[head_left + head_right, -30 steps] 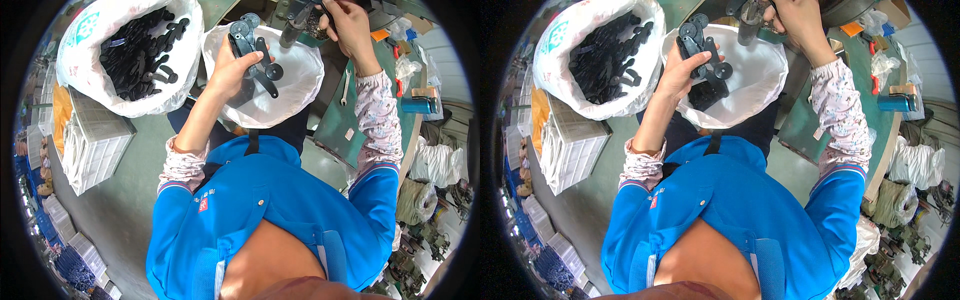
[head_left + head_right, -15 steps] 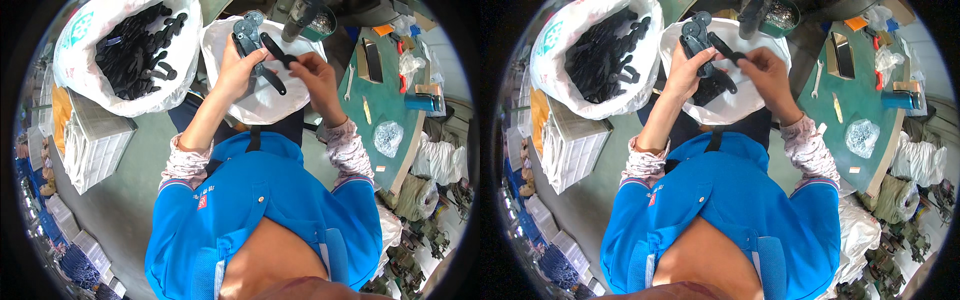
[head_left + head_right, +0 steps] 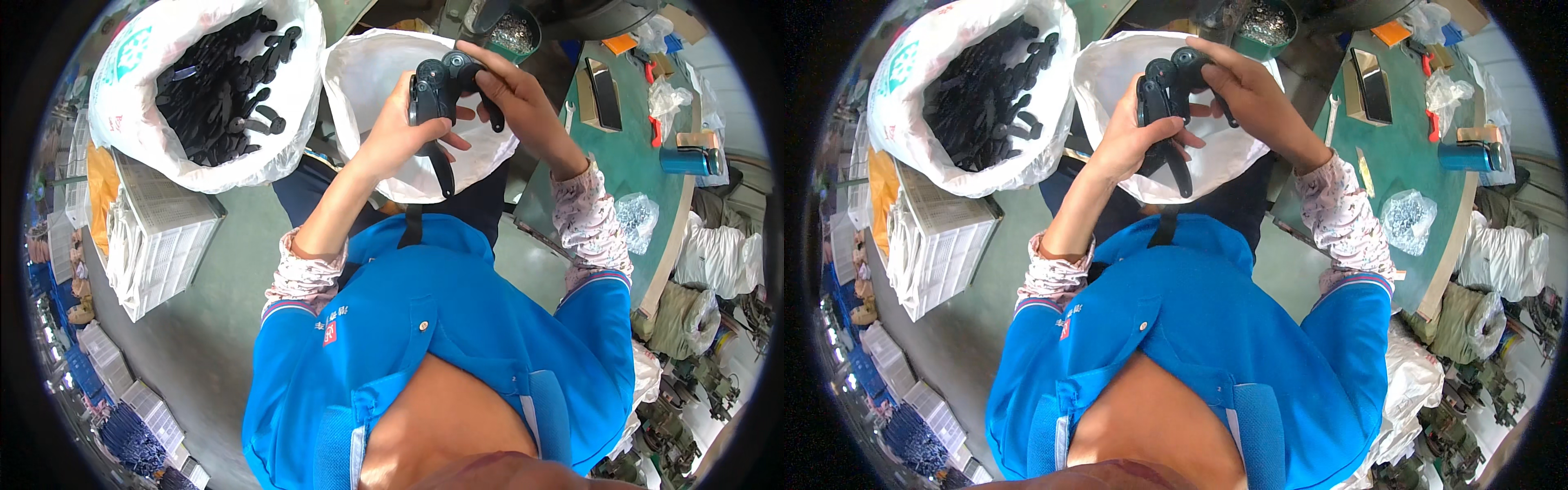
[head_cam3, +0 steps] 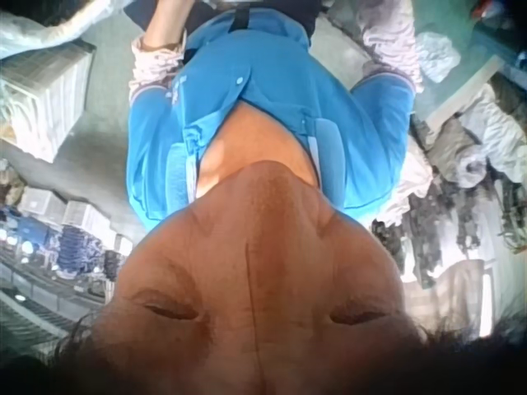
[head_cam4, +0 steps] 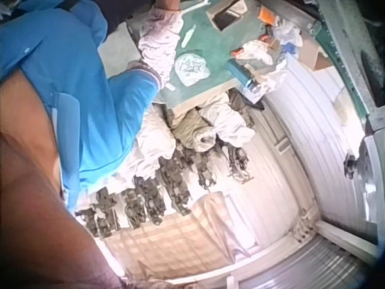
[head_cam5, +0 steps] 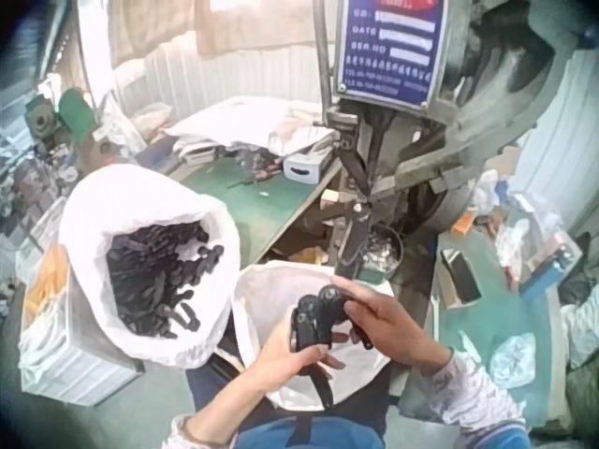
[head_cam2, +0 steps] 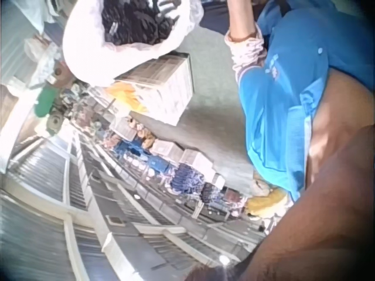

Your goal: The person picks black plastic components from a white sack and assembles them by hand, inserting smaller pieces into larger ones. The assembled units are placed into a second white sack. The process is repeated continuously throughout the clip.

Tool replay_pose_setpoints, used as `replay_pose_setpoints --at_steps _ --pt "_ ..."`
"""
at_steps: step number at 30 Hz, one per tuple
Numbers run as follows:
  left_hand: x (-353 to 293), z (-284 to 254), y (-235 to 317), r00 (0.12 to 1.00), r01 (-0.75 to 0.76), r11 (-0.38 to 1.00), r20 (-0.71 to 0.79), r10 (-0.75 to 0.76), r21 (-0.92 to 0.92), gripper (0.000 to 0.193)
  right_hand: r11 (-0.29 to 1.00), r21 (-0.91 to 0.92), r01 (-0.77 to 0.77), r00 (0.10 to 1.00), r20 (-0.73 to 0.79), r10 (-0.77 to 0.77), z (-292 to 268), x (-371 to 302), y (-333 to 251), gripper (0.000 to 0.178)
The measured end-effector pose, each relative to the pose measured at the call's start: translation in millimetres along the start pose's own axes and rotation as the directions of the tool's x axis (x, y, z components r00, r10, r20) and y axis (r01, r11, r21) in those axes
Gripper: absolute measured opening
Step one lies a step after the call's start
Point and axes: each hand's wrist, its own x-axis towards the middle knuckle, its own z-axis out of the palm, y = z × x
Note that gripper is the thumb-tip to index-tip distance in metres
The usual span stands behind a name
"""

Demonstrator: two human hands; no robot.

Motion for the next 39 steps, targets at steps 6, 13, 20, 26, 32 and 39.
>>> replay_pose_setpoints --at_steps 6,13,20,26,32,39 --pt "3 -4 -1 0.997 0.013 0.999 -0.081 -0.016 -0.043 0.050 0.996 0.079 0.030 0.992 -0.126 -0.020 0 -7 4 0.030" --pt "3 -11 1 0.992 -0.006 0.991 -0.127 -0.012 -0.136 0.046 1.000 0.027 -0.013 0.959 -0.284 0.020 -27 8 -20 0.027" --pt "7 7 3 0.972 -0.107 0.994 -0.213 0.100 -0.024 0.042 0.998 0.057 -0.017 0.978 -0.206 0.029 -3 5 -3 0.028" --pt "4 7 7 0.981 -0.080 0.997 -0.178 0.076 -0.014 0.043 0.996 0.088 0.019 0.984 -0.180 -0.003 2 1 3 0.030" --pt "10 4 2 0.981 -0.087 0.991 -0.164 0.103 0.100 0.040 0.997 -0.006 0.076 0.985 -0.155 -0.076 -4 0 -5 0.032" --pt "10 5 7 0.987 -0.053 0.977 -0.137 0.082 0.204 0.040 0.991 -0.109 0.084 0.994 -0.055 -0.090 -14 2 -7 0.030"
